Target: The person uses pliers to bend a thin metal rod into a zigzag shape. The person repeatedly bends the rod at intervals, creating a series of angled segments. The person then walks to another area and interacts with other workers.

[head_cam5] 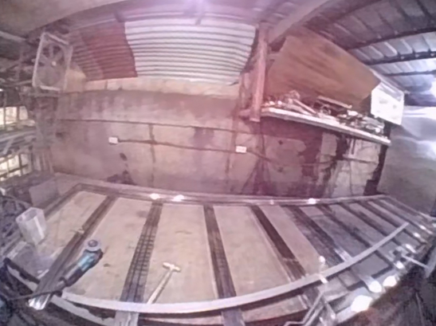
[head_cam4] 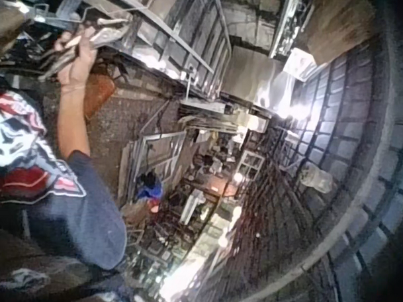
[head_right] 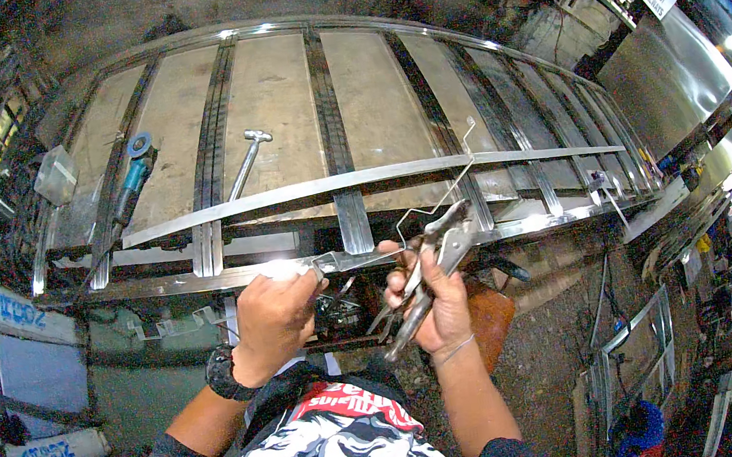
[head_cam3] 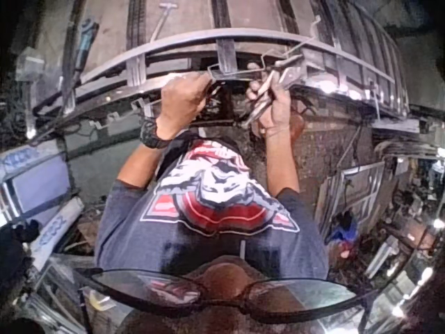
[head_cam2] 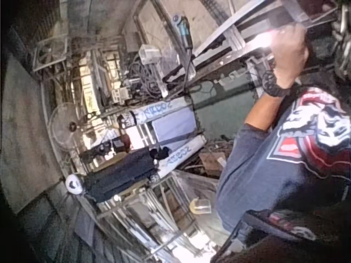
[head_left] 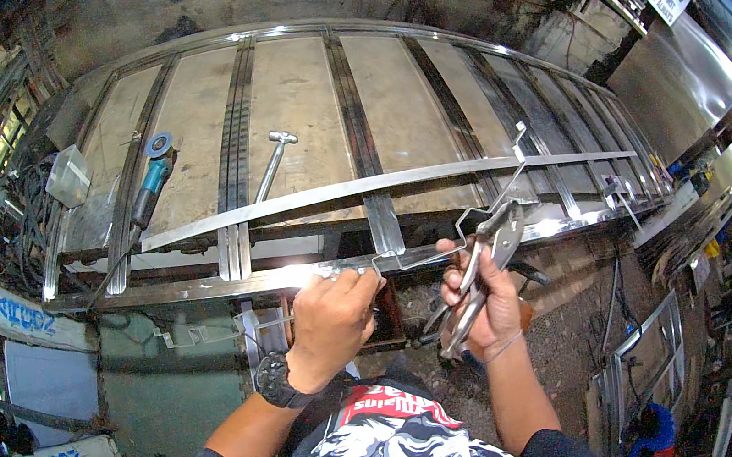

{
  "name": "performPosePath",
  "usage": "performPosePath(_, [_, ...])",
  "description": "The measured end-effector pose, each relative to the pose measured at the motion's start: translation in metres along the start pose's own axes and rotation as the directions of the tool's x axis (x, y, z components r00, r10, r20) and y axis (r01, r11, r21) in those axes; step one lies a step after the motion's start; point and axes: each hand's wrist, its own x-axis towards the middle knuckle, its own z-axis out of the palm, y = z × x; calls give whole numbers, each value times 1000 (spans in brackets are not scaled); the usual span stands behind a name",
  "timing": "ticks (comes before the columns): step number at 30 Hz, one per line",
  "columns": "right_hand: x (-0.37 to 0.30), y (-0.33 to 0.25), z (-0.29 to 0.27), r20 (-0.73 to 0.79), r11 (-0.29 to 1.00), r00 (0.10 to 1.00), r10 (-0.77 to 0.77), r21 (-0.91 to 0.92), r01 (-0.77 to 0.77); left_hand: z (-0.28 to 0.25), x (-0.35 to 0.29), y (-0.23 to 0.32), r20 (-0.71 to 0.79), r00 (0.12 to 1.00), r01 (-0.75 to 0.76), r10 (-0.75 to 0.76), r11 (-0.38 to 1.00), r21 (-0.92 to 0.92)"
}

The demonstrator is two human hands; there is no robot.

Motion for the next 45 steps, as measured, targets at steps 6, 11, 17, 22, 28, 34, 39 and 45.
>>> performPosePath(6, [4, 18, 3, -9, 990, 1000, 25, 136, -24, 1, 0, 7, 33, 999, -39, 39, 999, 25])
performPosePath(11, [4, 15, -3, 14, 996, 1000, 14, 89, -15, 4, -3, 5, 49, 999, -17, 18, 999, -33])
performPosePath(17, [5, 18, -9, 149, 995, 989, -22, 98, 8, -2, 4, 3, 298, 927, 332, -230, 871, -362])
performPosePath(22, [2, 21, 0, 23, 993, 994, -107, -43, 108, 18, -8, -3, 321, 932, 322, -166, 785, -529])
performPosePath(28, [3, 18, 0, 27, 995, 995, -97, 34, 96, 4, -2, 17, 394, 907, 336, -151, 823, -458])
performPosePath(34, [3, 24, -5, 35, 992, 997, -62, 114, 57, 7, -14, 17, 268, 961, 184, -70, 886, -426])
performPosePath(39, [4, 26, 0, 3, 996, 999, -49, 77, 49, -7, -5, 15, 453, 876, 410, -163, 747, -523])
performPosePath(45, [4, 34, -6, 17, 980, 1000, 26, 196, -29, 22, 1, -3, 607, 792, 610, -65, 116, -784])
